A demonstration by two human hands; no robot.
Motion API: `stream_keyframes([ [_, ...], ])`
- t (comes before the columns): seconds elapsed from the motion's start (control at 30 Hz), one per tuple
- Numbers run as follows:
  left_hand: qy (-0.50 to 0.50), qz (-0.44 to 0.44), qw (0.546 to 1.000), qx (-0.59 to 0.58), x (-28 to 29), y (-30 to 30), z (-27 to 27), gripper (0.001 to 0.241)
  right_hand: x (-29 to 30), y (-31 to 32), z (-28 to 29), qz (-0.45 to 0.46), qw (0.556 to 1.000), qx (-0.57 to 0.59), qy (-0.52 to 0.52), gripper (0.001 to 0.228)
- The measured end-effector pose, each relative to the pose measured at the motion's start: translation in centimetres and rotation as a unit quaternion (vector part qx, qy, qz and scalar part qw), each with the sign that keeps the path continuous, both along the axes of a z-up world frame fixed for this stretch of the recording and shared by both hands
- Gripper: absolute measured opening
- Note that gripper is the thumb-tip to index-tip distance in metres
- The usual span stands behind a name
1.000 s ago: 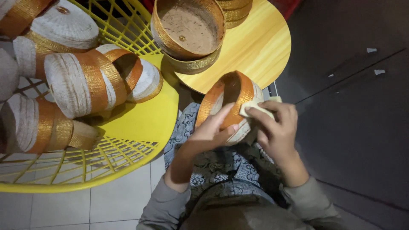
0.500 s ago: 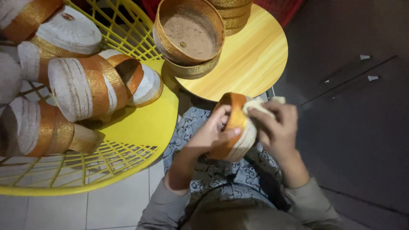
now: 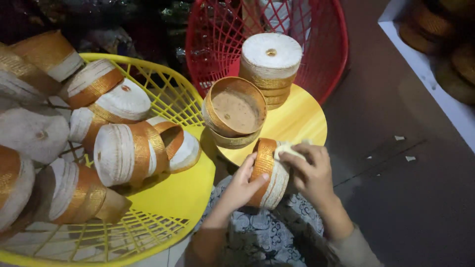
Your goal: Wiping and cleaning decorative ceremonial hats using a cloth.
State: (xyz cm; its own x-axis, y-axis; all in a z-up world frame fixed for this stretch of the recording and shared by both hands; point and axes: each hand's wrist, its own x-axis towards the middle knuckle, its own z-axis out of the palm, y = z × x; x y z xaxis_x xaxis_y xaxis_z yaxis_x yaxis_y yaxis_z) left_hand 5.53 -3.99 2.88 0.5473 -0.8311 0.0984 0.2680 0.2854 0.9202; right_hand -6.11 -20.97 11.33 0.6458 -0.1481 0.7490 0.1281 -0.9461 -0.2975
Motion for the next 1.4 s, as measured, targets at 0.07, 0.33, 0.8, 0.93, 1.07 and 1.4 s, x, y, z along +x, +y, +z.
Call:
stream_keyframes([
  [0.07, 0.004, -0.003, 1.0, -0.005, 0.4, 0.3, 1.3, 0.062, 0.5, -1.0, 0.5, -0.012, 1.0, 0.004, 0.009, 0.051],
  [0.33, 0.005, -0.001, 1.0, -0.019, 3.1, 0.8, 8.0, 0.058, 5.1, -4.3, 2.0, -0.062, 0.997, 0.043, -0.021, 0.049],
  [0.8, -0.03, 0.071, 0.995, -0.059, 3.9, -1.2, 6.8, 0.056, 5.9, -6.8, -6.3, -0.005, 0.955, 0.19, 0.227, 0.043],
  [0.93, -0.017, 0.088, 0.994, -0.07, 3.7, -0.9, 7.6, 0.061, 6.1, -7.9, -9.6, 0.036, 0.942, 0.263, 0.203, 0.045],
  [1.07, 0.041, 0.123, 0.977, -0.172, 3.6, -1.2, 7.6, 0.071, 6.1, -8.0, -12.3, 0.184, 0.801, 0.541, 0.181, 0.065],
  [1.4, -0.289, 0.242, 0.907, 0.189, 5.8, -0.9, 8.1, 0.062, 4.6, -7.4, -6.5, 0.135, 0.861, 0.488, 0.052, 0.064],
])
